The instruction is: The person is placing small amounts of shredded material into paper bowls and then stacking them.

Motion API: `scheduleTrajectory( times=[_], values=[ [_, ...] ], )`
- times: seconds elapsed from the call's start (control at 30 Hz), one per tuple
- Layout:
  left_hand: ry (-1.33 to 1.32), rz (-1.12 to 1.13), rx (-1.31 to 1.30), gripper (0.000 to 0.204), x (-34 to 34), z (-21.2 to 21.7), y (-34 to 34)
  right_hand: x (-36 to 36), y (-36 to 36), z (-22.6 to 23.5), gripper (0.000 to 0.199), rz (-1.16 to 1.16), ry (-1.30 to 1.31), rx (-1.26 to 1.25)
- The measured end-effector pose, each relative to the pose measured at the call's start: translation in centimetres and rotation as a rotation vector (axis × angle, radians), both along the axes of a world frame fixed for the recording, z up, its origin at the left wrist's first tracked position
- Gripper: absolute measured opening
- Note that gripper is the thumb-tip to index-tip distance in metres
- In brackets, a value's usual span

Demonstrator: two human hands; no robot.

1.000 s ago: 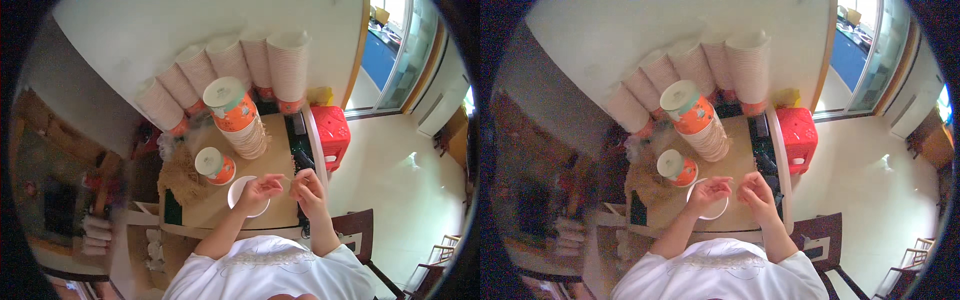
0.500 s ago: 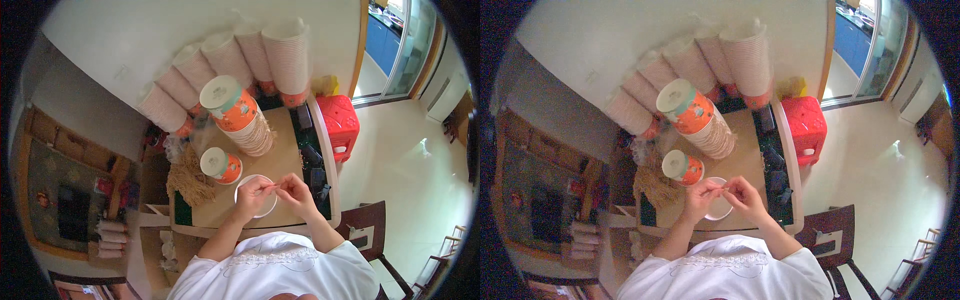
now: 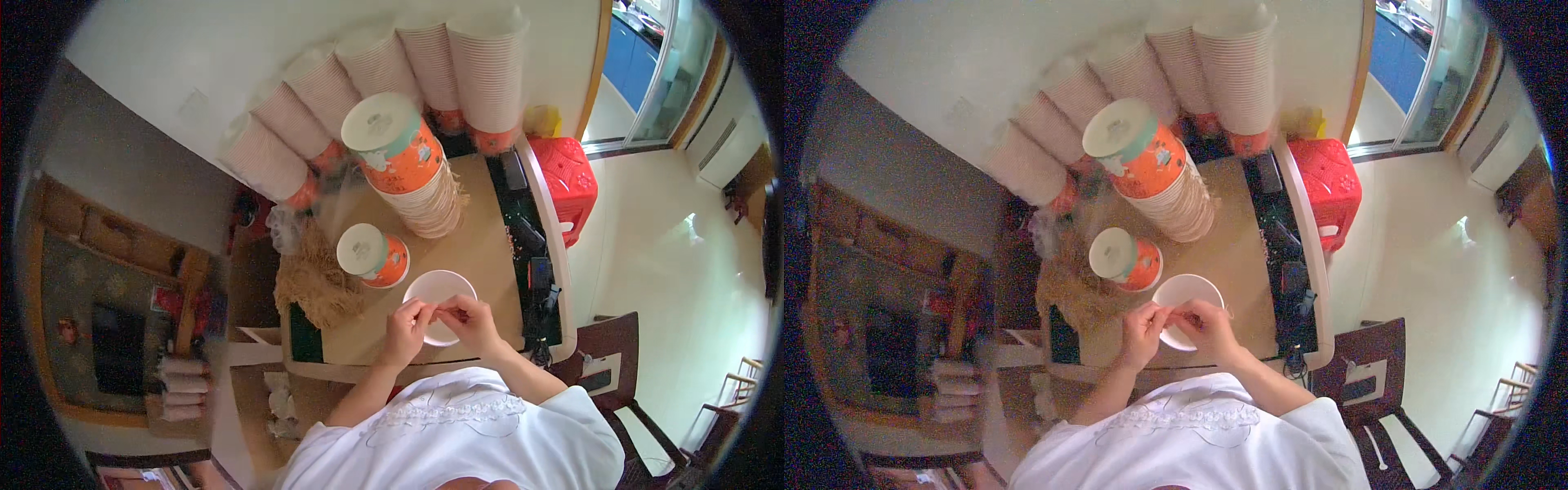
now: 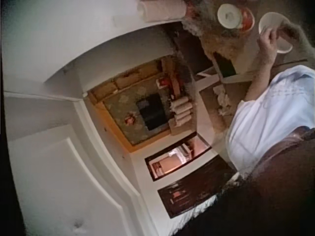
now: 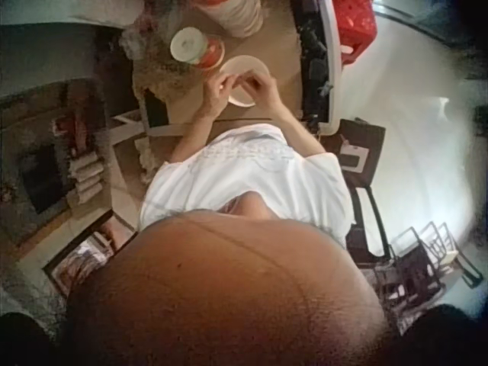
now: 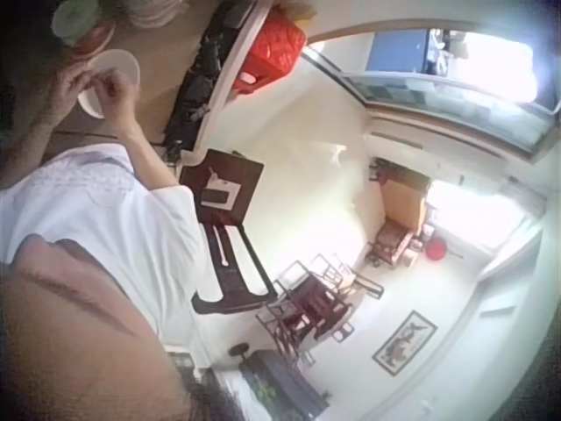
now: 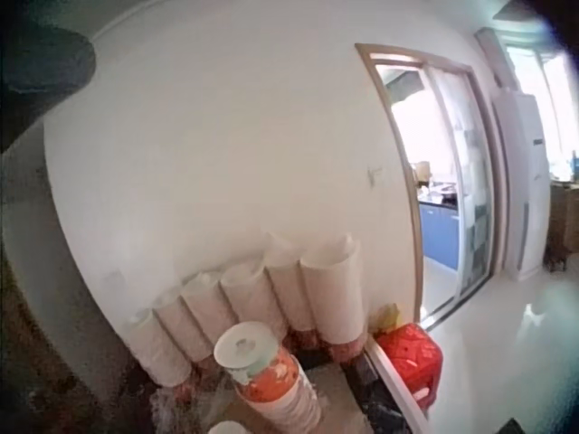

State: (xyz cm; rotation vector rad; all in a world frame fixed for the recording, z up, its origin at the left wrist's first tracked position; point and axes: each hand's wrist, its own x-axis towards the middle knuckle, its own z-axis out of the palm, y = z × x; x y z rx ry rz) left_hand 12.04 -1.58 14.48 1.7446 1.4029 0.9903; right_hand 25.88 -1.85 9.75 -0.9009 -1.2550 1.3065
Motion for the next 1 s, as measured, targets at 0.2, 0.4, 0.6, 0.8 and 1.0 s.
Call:
scheduleTrajectory(
  times=[0.2,0.4,0.6,0.8,1.0],
  values=[
    [-0.041,0.085,-0.111,0.026,-3.2,-2.9,-0.6,-3.0,-0.1,-1.4,0.006,0.026,-0.127,-0.045],
    [-0.116,0.163,-0.22,0.028,-5.9,-6.2,-0.3,-4.3,1.1,-2.1,0.008,-0.036,-0.254,-0.084],
    [-0.148,0.305,-0.338,0.013,-8.1,-10.2,-0.7,-5.1,2.1,-6.1,0.007,-0.047,-0.302,-0.166],
    [0.075,0.242,-0.179,0.022,-8.8,-14.1,-0.6,-7.3,2.8,-9.8,0.012,0.051,-0.508,-0.06],
    [0.053,0.233,-0.284,0.026,-9.0,-15.7,-0.6,-7.9,3.1,-10.6,0.013,0.076,-0.473,-0.171]
  ],
)
